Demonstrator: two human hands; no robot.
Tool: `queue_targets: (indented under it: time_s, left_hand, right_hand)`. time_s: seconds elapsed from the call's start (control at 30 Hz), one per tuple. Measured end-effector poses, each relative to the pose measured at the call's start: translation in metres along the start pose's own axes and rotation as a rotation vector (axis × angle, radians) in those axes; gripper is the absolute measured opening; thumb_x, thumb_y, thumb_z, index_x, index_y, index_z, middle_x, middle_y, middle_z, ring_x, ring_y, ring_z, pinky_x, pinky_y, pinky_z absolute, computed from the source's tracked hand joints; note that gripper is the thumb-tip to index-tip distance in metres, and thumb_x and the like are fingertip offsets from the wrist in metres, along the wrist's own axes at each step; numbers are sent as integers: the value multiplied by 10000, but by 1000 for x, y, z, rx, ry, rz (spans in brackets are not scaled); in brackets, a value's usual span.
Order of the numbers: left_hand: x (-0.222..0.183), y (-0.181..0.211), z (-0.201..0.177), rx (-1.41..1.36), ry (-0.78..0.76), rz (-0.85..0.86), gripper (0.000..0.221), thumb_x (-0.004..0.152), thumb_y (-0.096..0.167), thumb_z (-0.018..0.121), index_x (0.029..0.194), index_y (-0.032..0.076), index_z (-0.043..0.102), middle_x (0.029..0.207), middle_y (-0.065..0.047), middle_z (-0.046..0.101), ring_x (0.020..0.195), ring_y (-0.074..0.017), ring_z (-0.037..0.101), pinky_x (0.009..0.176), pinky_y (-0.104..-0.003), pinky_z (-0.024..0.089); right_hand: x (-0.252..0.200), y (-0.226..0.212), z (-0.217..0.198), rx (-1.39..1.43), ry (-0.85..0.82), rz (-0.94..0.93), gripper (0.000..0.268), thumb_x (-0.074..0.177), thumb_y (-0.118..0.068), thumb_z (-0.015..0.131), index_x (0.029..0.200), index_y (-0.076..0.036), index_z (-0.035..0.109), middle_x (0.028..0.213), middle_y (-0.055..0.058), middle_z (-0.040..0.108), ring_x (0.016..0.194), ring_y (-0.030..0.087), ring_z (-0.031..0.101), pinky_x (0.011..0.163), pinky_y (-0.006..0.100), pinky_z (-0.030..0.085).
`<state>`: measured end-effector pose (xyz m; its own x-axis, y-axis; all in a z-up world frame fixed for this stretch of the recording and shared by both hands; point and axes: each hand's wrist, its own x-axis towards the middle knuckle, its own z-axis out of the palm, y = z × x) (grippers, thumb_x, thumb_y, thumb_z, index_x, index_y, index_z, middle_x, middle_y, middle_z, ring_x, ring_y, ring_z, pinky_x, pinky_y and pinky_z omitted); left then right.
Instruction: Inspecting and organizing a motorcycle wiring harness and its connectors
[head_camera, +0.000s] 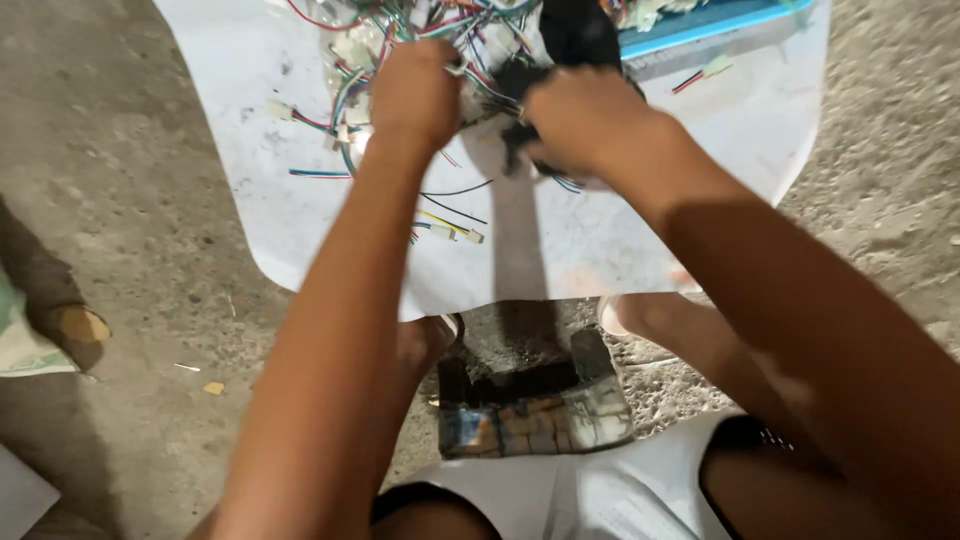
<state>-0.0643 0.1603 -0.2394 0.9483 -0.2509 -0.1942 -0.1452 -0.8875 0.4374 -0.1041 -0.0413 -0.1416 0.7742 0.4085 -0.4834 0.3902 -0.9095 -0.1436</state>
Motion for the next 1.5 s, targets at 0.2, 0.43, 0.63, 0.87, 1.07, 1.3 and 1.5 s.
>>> queue_targets:
  time_s: [0.2,0.43,0.63,0.87,1.07,1.3,1.5]
  left_hand:
    - [26,28,63,62,203,286,251,862,114,622,1096,151,706,1190,-98,609,1020,-352,590,812,-483,554]
    - [26,8,51,442,264,638,233,915,185,639,1125,104,696,1168,-93,523,1005,-275,491,859,-365,424]
    - [11,7,0,143,137,558,485,772,101,842,1226,79,671,1288,-106,487,1113,-299,502,944,-403,408]
    - [-5,2,-51,29,-21,514,416,846,11,744,1211,0,547,1272,-154,495,1113,-367,526,966,-457,399]
    - [-22,8,-110,-263,2,437,237,958,-58,601,1178,-41,515,1075,-201,600,901,-405,611,786,-484,479]
    - [-50,48,-203,-383,-142,352,142,1054,68,534,1137,-27,470,852,-166,650,676,-303,580,652,-462,453]
    - [-70,82,-252,-115,32,412,336,867,-48,590,1192,-8,518,953,-131,750,850,-357,687,740,-450,490]
  right_hand:
    - [-6,21,38,139,-261,132,297,930,-349,718,1014,-70,775,911,171,757,771,403,724,712,514,570]
    - [1,53,61,236,-212,150,265,915,-375,730,980,-122,777,855,132,755,781,399,705,698,495,554]
    - [-2,64,33,374,-199,222,303,973,-347,686,1100,-81,757,909,152,755,827,403,693,778,514,527]
    - [-14,61,18,409,-144,273,302,979,-347,701,1104,-81,767,842,155,754,746,398,690,723,520,525]
    - [-19,53,-5,272,-27,124,307,981,-350,706,1077,-65,767,917,155,758,783,397,693,760,515,531]
    - [-57,44,-126,91,1,225,285,1015,-377,682,1077,-114,775,818,114,771,691,339,723,712,483,578]
    - [-123,19,-251,258,163,178,343,1066,-441,636,1280,-191,735,785,92,744,519,279,632,472,422,493]
